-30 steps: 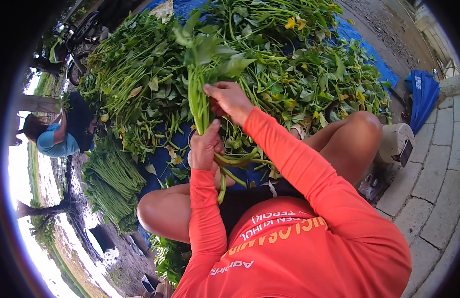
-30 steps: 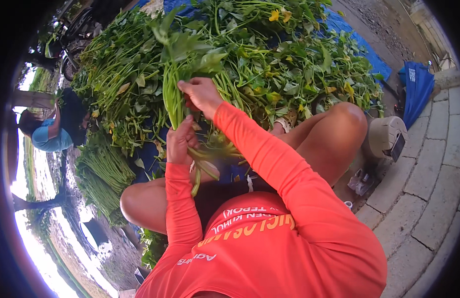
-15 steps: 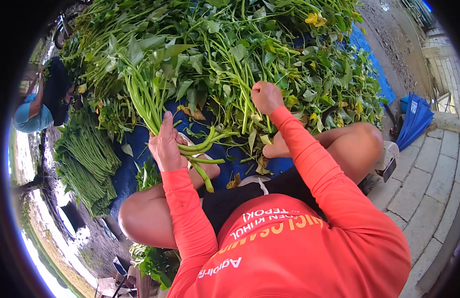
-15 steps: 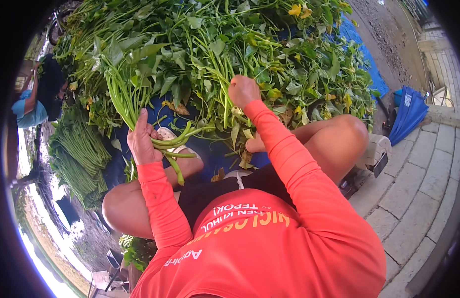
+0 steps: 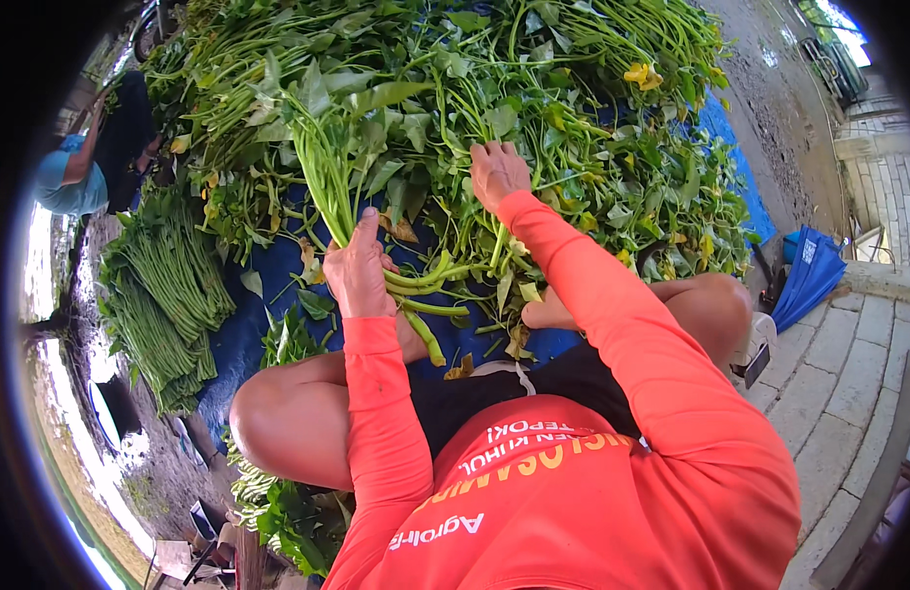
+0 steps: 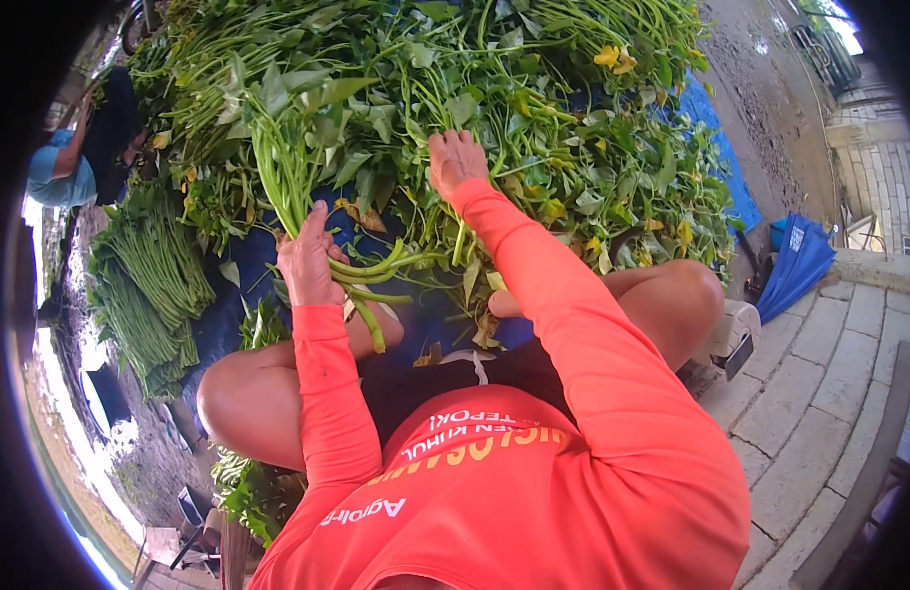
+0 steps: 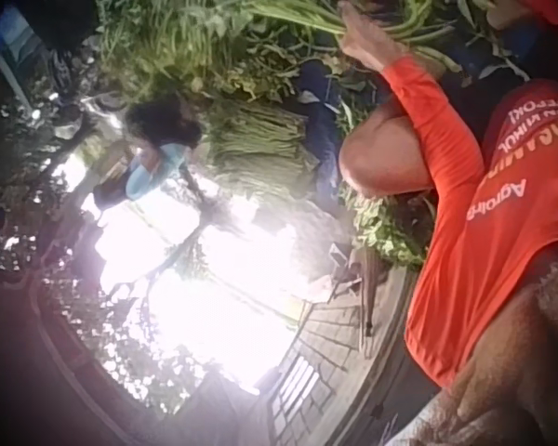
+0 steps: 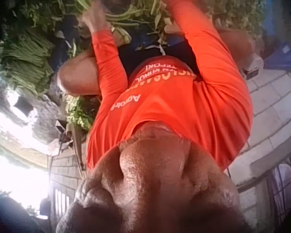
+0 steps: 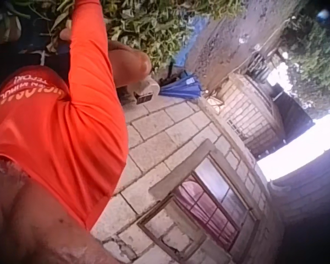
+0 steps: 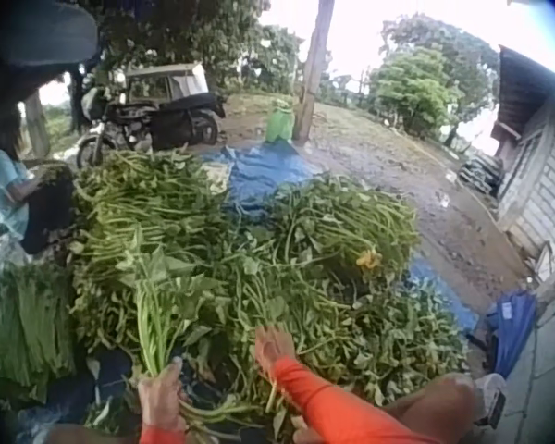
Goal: The person gathers stems of water spinach one at a time from a large pile, aligns them into a bunch, and ties the bundle with a thin strip by hand while sitting on a tarp. They use a knife to trim the root ends of the bunch before setting it aside.
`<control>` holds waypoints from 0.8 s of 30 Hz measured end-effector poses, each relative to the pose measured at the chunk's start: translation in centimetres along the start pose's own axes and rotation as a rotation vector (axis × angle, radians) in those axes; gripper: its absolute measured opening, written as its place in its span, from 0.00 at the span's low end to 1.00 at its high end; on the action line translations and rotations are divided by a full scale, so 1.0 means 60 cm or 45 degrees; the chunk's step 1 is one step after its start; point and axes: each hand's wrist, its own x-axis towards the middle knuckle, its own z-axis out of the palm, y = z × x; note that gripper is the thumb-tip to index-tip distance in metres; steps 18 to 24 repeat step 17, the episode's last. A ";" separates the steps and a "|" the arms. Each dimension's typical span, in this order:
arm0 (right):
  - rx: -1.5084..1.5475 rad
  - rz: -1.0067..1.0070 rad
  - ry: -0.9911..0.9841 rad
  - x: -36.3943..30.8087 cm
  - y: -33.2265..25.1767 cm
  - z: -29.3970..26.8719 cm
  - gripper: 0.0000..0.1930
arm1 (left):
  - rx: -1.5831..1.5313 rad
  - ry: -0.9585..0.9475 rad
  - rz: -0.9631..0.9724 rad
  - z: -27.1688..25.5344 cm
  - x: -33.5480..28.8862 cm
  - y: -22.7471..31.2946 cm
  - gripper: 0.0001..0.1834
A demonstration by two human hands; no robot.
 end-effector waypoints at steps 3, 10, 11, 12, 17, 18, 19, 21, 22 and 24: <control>-0.074 -0.076 -0.218 0.039 0.025 0.003 0.08 | -0.017 0.018 -0.012 -0.009 0.014 -0.013 0.17; 1.679 0.805 -0.419 0.062 0.045 -0.173 0.10 | -0.162 -0.009 -0.174 -0.027 0.038 -0.040 0.17; 1.664 0.798 -0.402 0.051 0.056 -0.202 0.10 | -0.177 -0.025 -0.173 -0.021 0.040 -0.045 0.17; 1.857 0.784 -0.432 0.040 0.070 -0.226 0.12 | -0.188 -0.046 -0.213 -0.017 0.040 -0.050 0.16; 2.227 0.649 -0.454 0.000 0.093 -0.314 0.22 | -0.158 -0.065 -0.348 0.011 0.052 -0.112 0.16; 2.227 0.649 -0.454 0.000 0.093 -0.314 0.22 | -0.158 -0.065 -0.348 0.011 0.052 -0.112 0.16; 2.227 0.649 -0.454 0.000 0.093 -0.314 0.22 | -0.158 -0.065 -0.348 0.011 0.052 -0.112 0.16; 2.227 0.649 -0.454 0.000 0.093 -0.314 0.22 | -0.158 -0.065 -0.348 0.011 0.052 -0.112 0.16; 2.227 0.649 -0.454 0.000 0.093 -0.314 0.22 | -0.158 -0.065 -0.348 0.011 0.052 -0.112 0.16; 2.227 0.649 -0.454 0.000 0.093 -0.314 0.22 | -0.158 -0.065 -0.348 0.011 0.052 -0.112 0.16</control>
